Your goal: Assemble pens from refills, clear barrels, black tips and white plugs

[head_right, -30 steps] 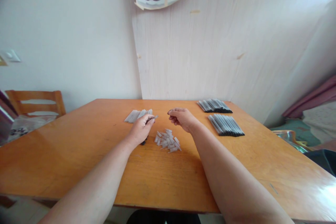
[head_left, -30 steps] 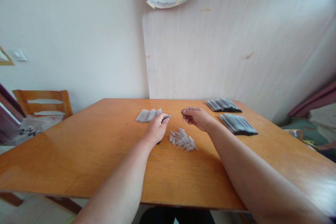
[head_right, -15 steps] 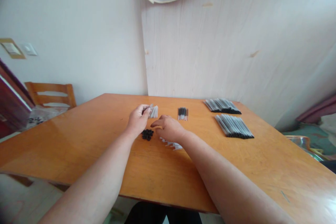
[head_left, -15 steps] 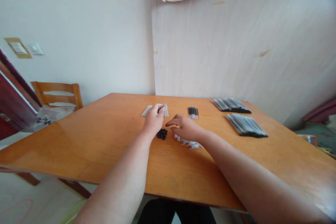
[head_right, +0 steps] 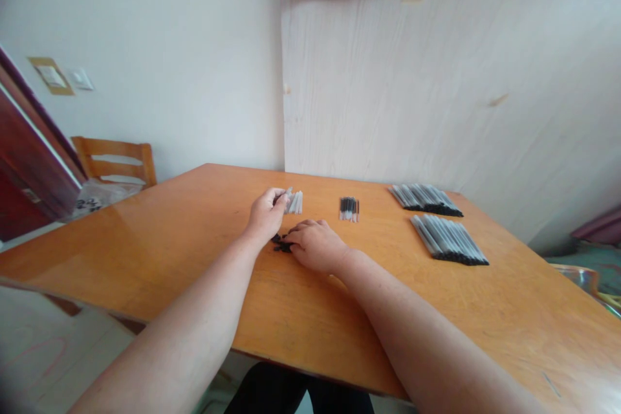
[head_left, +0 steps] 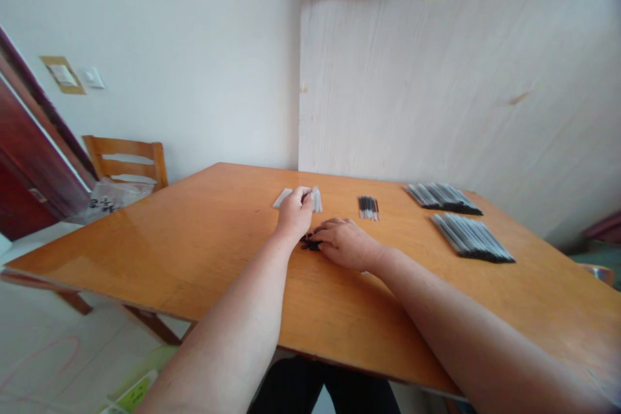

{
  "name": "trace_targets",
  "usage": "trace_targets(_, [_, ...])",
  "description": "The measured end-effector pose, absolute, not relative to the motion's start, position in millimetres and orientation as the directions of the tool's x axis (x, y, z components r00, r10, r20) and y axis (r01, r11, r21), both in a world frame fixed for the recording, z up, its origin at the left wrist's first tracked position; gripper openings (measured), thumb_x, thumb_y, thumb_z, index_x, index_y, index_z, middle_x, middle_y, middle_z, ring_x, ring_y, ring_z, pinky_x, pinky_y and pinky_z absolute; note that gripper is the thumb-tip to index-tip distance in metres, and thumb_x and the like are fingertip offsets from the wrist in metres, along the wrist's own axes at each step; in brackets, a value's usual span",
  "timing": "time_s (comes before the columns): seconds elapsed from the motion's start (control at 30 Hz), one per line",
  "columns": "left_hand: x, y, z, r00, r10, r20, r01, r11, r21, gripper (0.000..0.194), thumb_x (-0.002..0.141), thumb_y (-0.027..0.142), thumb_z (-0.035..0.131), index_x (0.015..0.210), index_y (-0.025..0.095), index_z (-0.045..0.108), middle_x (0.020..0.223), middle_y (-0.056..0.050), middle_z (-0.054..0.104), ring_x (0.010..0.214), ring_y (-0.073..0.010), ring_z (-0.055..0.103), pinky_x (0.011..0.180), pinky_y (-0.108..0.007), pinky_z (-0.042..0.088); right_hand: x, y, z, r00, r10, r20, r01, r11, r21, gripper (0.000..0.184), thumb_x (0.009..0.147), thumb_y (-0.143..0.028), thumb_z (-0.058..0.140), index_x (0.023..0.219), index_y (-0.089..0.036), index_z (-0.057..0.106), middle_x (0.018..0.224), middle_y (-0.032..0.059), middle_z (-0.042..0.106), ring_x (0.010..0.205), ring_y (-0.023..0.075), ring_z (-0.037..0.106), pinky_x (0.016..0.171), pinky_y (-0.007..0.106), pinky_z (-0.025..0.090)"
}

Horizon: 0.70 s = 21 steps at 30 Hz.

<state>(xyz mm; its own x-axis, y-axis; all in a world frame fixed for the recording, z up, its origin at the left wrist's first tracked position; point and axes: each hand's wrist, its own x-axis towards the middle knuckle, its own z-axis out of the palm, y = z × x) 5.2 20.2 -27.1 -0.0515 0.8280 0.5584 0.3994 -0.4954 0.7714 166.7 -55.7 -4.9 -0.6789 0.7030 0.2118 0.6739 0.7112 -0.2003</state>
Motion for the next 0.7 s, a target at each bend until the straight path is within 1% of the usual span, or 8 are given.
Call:
trace_targets(0.13, [5,21,-28,-0.045,0.831,0.554,0.411,-0.49,0.769,0.018,0.088,0.031,0.052,0.093,0.018,0.064,0.089,-0.006,0.07,0.078,-0.0153,0.064,0.075,-0.029,0.049,179,-45,-5,-0.586,0.769,0.257,0.717,0.639,-0.279,0.035,0.082,-0.013,0.048,0.105,-0.023,0.073,0.104,0.0061,0.072,0.101,0.0218,0.061,0.091,0.034,0.042])
trace_targets(0.23, [4,21,-29,-0.053,0.829,0.557,0.427,-0.485,0.763,0.018,0.088,0.031,0.052,0.094,0.018,0.064,0.089,-0.006,0.071,0.079,-0.0163,0.064,0.075,-0.029,0.049,189,-36,-6,-0.517,0.809,0.28,0.753,0.586,-0.3,0.034,0.081,-0.013,0.048,0.102,-0.02,0.074,0.102,0.0071,0.073,0.098,0.0217,0.061,0.09,0.033,0.043])
trace_targets(0.33, [3,21,-30,-0.06,0.834,0.549,0.448,-0.469,0.761,0.018,0.088,0.03,0.053,0.095,0.018,0.065,0.09,-0.006,0.071,0.08,-0.0168,0.064,0.075,-0.03,0.049,196,-30,-9,-0.48,0.836,0.266,0.781,0.545,-0.304,0.03,0.08,-0.014,0.05,0.099,-0.019,0.074,0.099,0.0081,0.072,0.096,0.0218,0.061,0.087,0.033,0.043])
trace_targets(0.43, [2,22,-30,-0.079,0.84,0.537,0.454,-0.449,0.769,0.018,0.087,0.029,0.053,0.095,0.017,0.065,0.09,-0.006,0.071,0.082,-0.0168,0.064,0.076,-0.029,0.048,199,-29,-10,-0.469,0.846,0.254,0.796,0.53,-0.292,0.024,0.079,-0.016,0.055,0.093,-0.019,0.074,0.096,0.0084,0.071,0.094,0.0217,0.06,0.086,0.033,0.042])
trace_targets(0.53, [2,23,-30,-0.104,0.848,0.52,0.443,-0.429,0.788,0.018,0.088,0.03,0.053,0.094,0.017,0.065,0.088,-0.006,0.071,0.082,-0.017,0.063,0.074,-0.029,0.048,196,-32,-9,-0.499,0.833,0.24,0.79,0.551,-0.269,0.018,0.077,-0.02,0.06,0.088,-0.02,0.073,0.094,0.0082,0.068,0.093,0.0218,0.058,0.086,0.033,0.041])
trace_targets(0.7, [2,23,-30,-0.127,0.857,0.5,0.419,-0.411,0.81,0.019,0.088,0.031,0.052,0.093,0.018,0.065,0.083,-0.005,0.069,0.078,-0.016,0.063,0.076,-0.029,0.048,188,-45,-2,-0.525,0.825,0.209,0.807,0.56,-0.187,0.015,0.078,-0.027,0.062,0.087,-0.021,0.072,0.098,0.0097,0.065,0.096,0.0245,0.055,0.085,0.035,0.039])
